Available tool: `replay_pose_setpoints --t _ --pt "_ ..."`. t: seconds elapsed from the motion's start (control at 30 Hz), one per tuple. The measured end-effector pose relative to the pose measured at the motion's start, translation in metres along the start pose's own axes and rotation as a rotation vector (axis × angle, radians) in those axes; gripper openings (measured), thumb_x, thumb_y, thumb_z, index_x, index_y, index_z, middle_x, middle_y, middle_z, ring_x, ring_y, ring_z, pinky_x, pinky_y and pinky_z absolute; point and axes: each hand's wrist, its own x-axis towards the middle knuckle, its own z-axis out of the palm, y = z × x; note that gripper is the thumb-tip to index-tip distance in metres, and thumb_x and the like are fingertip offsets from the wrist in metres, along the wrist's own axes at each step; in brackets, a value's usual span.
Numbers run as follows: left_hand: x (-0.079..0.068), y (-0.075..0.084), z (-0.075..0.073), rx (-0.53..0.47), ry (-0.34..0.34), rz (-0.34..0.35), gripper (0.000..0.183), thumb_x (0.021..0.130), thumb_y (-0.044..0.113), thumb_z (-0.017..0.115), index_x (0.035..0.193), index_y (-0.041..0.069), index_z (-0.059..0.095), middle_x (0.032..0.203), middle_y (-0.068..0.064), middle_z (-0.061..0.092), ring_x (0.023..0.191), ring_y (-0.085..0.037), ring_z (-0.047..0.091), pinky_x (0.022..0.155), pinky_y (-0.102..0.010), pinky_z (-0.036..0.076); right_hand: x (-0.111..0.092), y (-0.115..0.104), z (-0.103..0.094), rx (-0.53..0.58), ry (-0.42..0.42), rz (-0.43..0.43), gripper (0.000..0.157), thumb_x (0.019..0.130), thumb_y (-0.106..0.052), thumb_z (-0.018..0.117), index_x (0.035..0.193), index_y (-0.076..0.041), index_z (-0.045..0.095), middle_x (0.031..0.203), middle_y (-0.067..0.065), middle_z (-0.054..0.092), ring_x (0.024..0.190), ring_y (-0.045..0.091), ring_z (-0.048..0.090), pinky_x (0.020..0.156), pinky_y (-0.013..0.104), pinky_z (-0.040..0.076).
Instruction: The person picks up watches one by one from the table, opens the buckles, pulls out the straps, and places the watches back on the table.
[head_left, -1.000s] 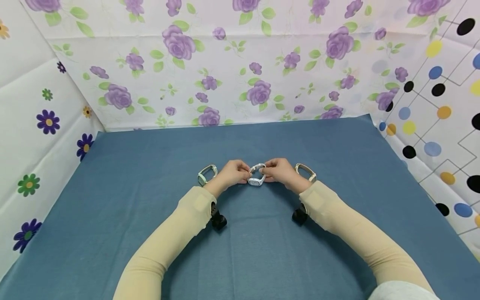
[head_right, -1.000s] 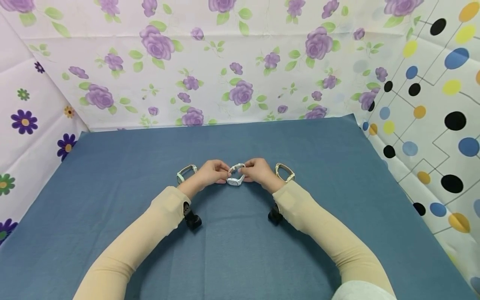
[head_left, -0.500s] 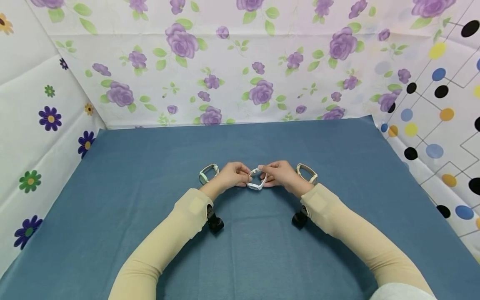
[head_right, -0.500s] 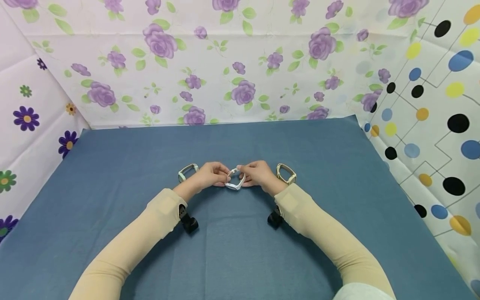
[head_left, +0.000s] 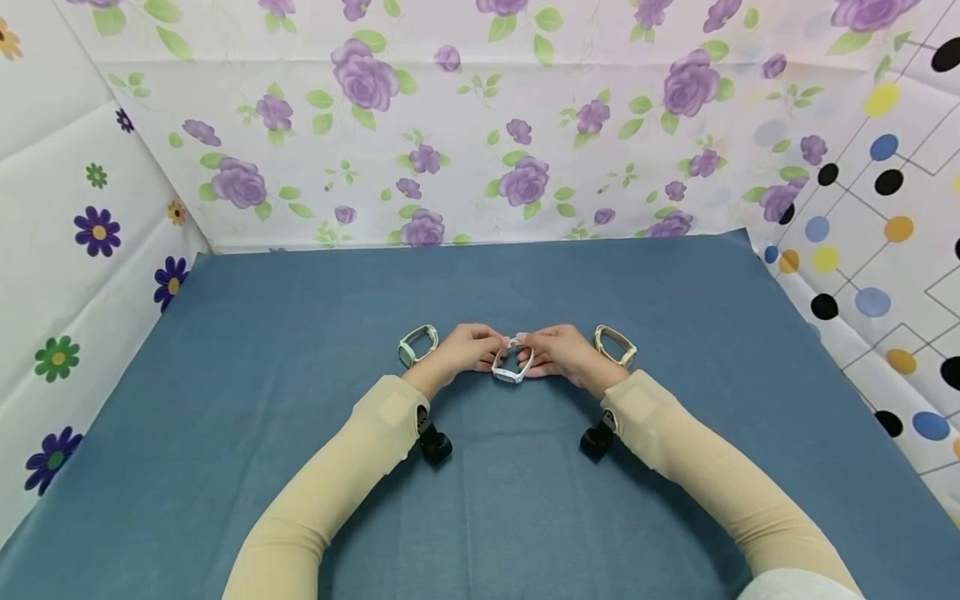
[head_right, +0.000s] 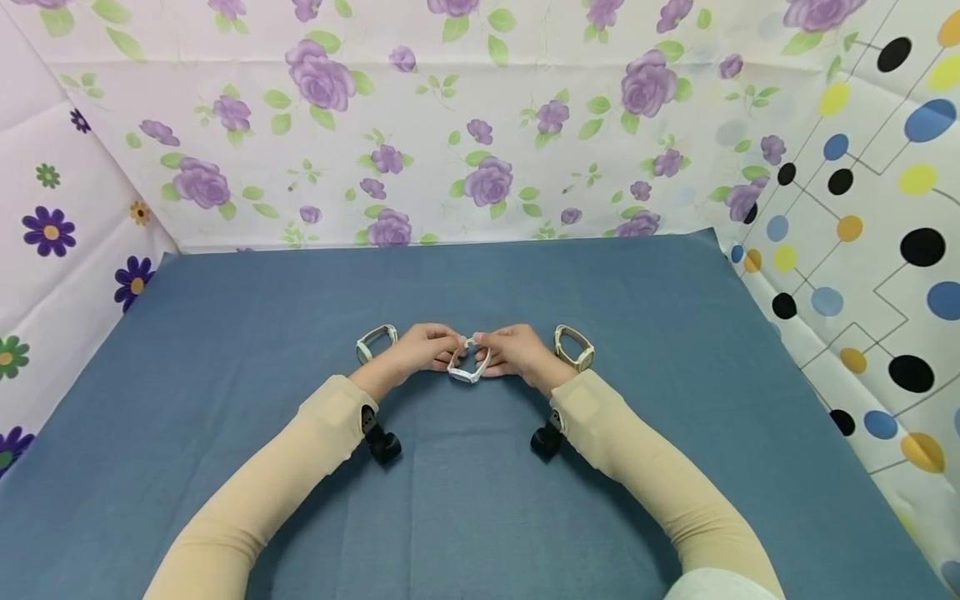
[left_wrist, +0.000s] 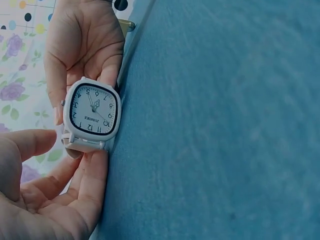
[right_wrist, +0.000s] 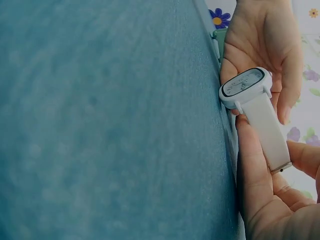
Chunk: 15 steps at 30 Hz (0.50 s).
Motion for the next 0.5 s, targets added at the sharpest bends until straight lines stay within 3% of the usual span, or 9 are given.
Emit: replay_pose_setpoints --t 0.27,0.5 --pt "0.0057 -0.0008 0.0048 0.005 0.046 0.015 0.023 0.094 0.02 0.06 0.102 0.002 0.071 0.103 -0.012 0.067 0.083 -0.016 0.064 0.076 -0.03 0.057 -0.0003 0.002 -0.0029 0.011 -0.018 -0.007 0.041 0.097 -0.026 0.057 0.121 0.007 0.059 0.082 0.004 0.066 0.069 0.012 0.065 0.069 0.027 0.059" --pt "0.005 -0.0027 0.0054 0.011 0.056 0.019 0.023 0.094 0.02 0.06 0.102 0.002 0.071 0.1 -0.012 0.068 0.084 -0.017 0.064 0.077 -0.03 0.058 0.0005 0.005 -0.0038 0.017 -0.022 -0.011 0.04 0.097 -0.026 0.056 0.12 0.008 0.058 0.08 0.003 0.067 0.069 0.011 0.065 0.069 0.026 0.058"
